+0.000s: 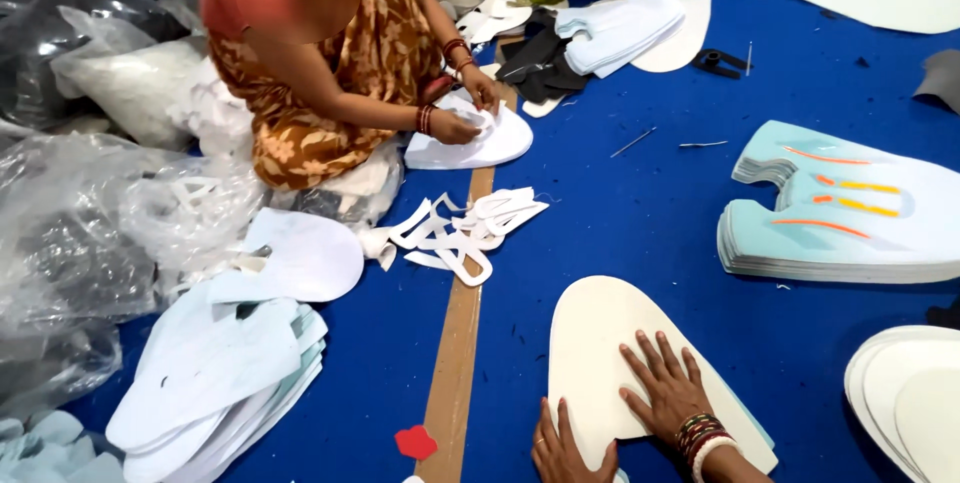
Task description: The person sits on the floor among piles of cut foam shoe upper pieces, sorting and stacking matching pieces into piles by hand. They occasionally peel small white foam strips off pieces and press stacks flat before adding them.
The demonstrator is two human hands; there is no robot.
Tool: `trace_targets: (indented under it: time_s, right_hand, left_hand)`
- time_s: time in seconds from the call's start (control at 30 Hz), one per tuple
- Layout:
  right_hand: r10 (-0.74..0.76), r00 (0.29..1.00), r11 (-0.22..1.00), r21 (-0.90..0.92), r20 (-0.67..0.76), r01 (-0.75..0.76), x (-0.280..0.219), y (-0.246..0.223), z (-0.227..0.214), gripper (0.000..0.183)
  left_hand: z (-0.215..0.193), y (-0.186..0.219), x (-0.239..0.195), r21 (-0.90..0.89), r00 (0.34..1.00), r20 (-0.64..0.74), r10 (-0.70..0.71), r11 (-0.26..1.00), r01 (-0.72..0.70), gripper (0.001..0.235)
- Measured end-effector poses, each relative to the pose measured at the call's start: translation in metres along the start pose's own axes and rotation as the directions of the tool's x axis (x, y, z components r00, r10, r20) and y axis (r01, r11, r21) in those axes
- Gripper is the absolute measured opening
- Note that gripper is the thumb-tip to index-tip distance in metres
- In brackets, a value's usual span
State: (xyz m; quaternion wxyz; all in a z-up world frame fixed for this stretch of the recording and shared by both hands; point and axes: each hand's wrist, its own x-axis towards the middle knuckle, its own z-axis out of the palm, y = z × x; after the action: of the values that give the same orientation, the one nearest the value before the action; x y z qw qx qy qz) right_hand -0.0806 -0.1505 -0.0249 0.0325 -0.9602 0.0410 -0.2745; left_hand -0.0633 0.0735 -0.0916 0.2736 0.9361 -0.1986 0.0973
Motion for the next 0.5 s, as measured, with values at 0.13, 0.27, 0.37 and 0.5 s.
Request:
trace_targets:
  time_s: [0.13, 0.27, 0.37, 0.5]
  right_hand:
    - [0.0, 1.0, 1.0, -0.004, -0.002, 0.0, -0.002, 0.002, 0.003, 0.074]
    - [0.009, 1.0, 1.0, -0.018, -0.013, -0.009, -0.001, 0.002, 0.005, 0.073]
    - [0.004, 1.0, 1.0, -0.025, -0.014, -0.005, -0.003, 0.003, 0.007, 0.074]
    - [0.007, 1.0, 1.0, -0.023, -0.005, -0.007, -0.003, 0.003, 0.007, 0.074]
  left_hand:
    - [-0.022, 0.016, 0.005, -0.017, 0.998, 0.053, -0.023, 1.0, 0.024, 0.11]
    - [-0.037, 0.026, 0.011, 0.004, 0.967, 0.223, -0.126, 0.992, 0.129, 0.11]
    - [-0.046, 0.033, 0.014, 0.027, 0.939, 0.297, -0.172, 0.985, 0.172, 0.109]
    - [-0.065, 0.046, 0.023, 0.061, 0.894, 0.38, -0.237, 0.971, 0.232, 0.107]
